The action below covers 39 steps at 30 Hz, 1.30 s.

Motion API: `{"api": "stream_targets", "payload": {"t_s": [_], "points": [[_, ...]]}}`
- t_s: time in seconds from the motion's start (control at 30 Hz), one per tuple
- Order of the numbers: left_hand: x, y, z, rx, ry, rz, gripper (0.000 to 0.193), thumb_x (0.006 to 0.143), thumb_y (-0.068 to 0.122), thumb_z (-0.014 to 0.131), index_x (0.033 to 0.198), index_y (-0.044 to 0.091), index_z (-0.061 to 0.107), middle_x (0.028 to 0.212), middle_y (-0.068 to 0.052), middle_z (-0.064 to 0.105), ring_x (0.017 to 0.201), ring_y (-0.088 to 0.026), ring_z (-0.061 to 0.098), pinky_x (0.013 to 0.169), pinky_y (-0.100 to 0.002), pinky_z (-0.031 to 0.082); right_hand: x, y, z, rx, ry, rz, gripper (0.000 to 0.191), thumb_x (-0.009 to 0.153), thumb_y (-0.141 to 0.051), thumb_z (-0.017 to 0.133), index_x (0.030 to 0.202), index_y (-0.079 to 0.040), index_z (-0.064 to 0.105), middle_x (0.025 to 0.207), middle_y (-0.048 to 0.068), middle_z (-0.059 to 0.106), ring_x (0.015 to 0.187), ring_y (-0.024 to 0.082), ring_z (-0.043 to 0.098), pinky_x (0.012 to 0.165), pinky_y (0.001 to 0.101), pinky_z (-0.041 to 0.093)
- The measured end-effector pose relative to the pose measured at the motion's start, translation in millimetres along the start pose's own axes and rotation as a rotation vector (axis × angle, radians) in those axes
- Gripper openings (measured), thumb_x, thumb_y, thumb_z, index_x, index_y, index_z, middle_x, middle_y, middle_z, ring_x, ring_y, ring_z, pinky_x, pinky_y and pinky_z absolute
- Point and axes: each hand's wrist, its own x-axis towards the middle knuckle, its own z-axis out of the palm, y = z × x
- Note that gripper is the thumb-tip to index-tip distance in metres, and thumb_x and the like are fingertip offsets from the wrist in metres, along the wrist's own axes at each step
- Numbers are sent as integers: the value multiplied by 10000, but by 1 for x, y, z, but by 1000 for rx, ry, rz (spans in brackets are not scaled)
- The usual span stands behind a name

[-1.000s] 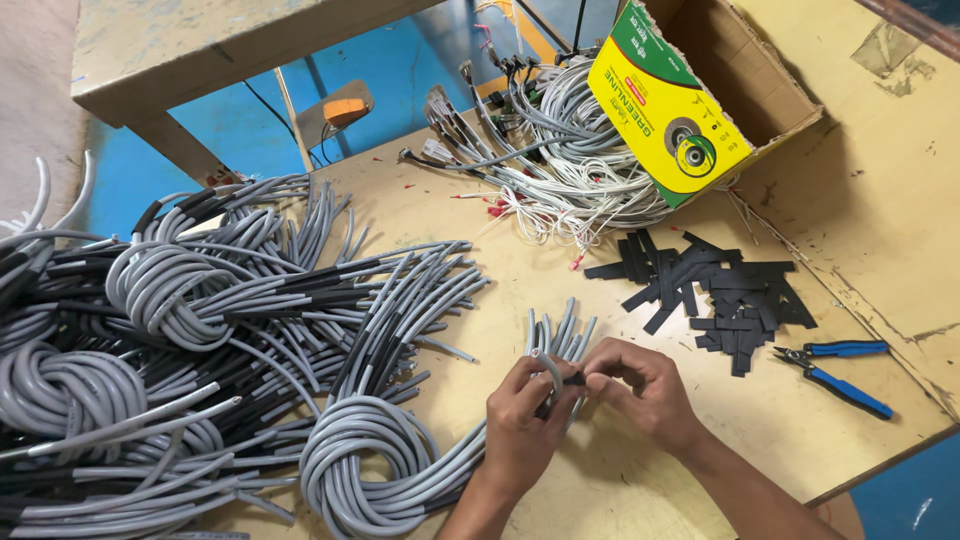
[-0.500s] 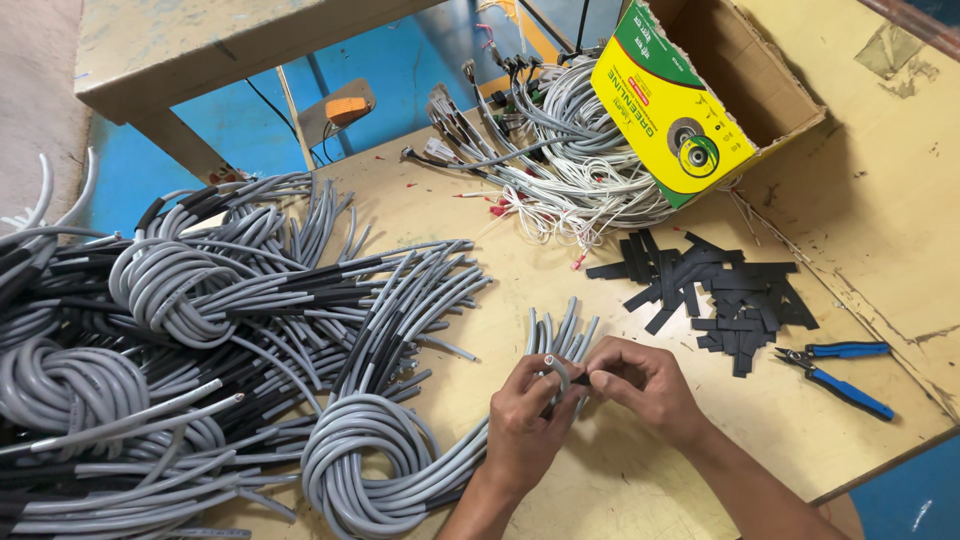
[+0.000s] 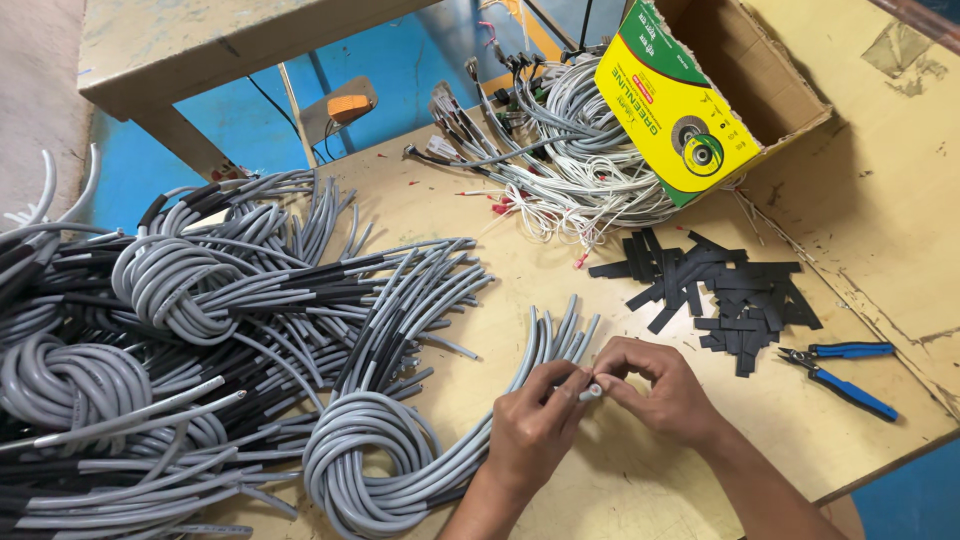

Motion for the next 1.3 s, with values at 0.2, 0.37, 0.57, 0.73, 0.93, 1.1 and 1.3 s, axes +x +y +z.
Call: {"api": "stream_targets", "payload": {"t_s": [0.2, 0.37, 0.57, 0.73, 0.93, 1.1, 1.3], "points": [[0, 1, -4, 10, -18, 41, 408, 790, -12, 803, 1185, 12, 704, 1103, -113, 679, 737, -204, 732, 611, -327, 571, 0, -8, 0, -27, -13, -18, 78, 914, -70, 678, 881, -3, 699, 854, 49, 714, 803, 132, 670, 766, 292, 531], [0, 1, -3, 9, 10, 49, 406, 796, -5, 815, 1186, 15, 701, 1104, -104, 686, 758, -206, 738, 624, -323, 576, 0, -9, 1, -17, -2, -13, 67, 904, -59, 692, 871, -2, 701, 833, 50, 710, 785, 131, 666, 748, 289, 529], [1, 0, -1, 6, 9, 33, 393, 801, 3, 826, 1174, 16, 704, 1109, -112, 691, 732, -201, 735, 609, -320, 571, 0, -7, 2, 33, 18, -19, 71, 908, -46, 684, 861, 7, 692, 834, 51, 695, 788, 132, 652, 742, 288, 523], [0, 0, -1, -5, 8, 25, 390, 817, 5, 821, 1187, 25, 703, 1122, -107, 691, 752, -202, 740, 625, -317, 580, -2, -1, 1, 98, 4, 21, 75, 914, -47, 685, 868, 11, 699, 854, 53, 694, 813, 130, 647, 761, 292, 519], [0, -2, -1, -33, -3, 12, 399, 811, 5, 825, 1190, 24, 702, 1124, -115, 691, 747, -206, 735, 618, -315, 582, -2, 6, 0, 157, -19, 71, 68, 923, -47, 685, 898, 13, 705, 884, 50, 680, 841, 122, 631, 787, 292, 520], [-1, -1, -1, -16, 15, 20, 393, 821, 9, 828, 1191, 35, 700, 1114, -102, 692, 766, -223, 733, 622, -313, 583, -2, 7, 1, 137, -21, 39, 18, 904, -12, 680, 897, 4, 681, 895, 42, 662, 849, 120, 625, 806, 286, 518], [0, 0, -1, 42, -12, 61, 391, 824, -32, 784, 1207, -7, 708, 1097, -126, 695, 725, -215, 721, 595, -334, 566, 0, 4, 6, -75, 37, 6, 55, 853, -5, 703, 870, -8, 650, 814, 31, 634, 763, 119, 630, 726, 276, 530]]}}
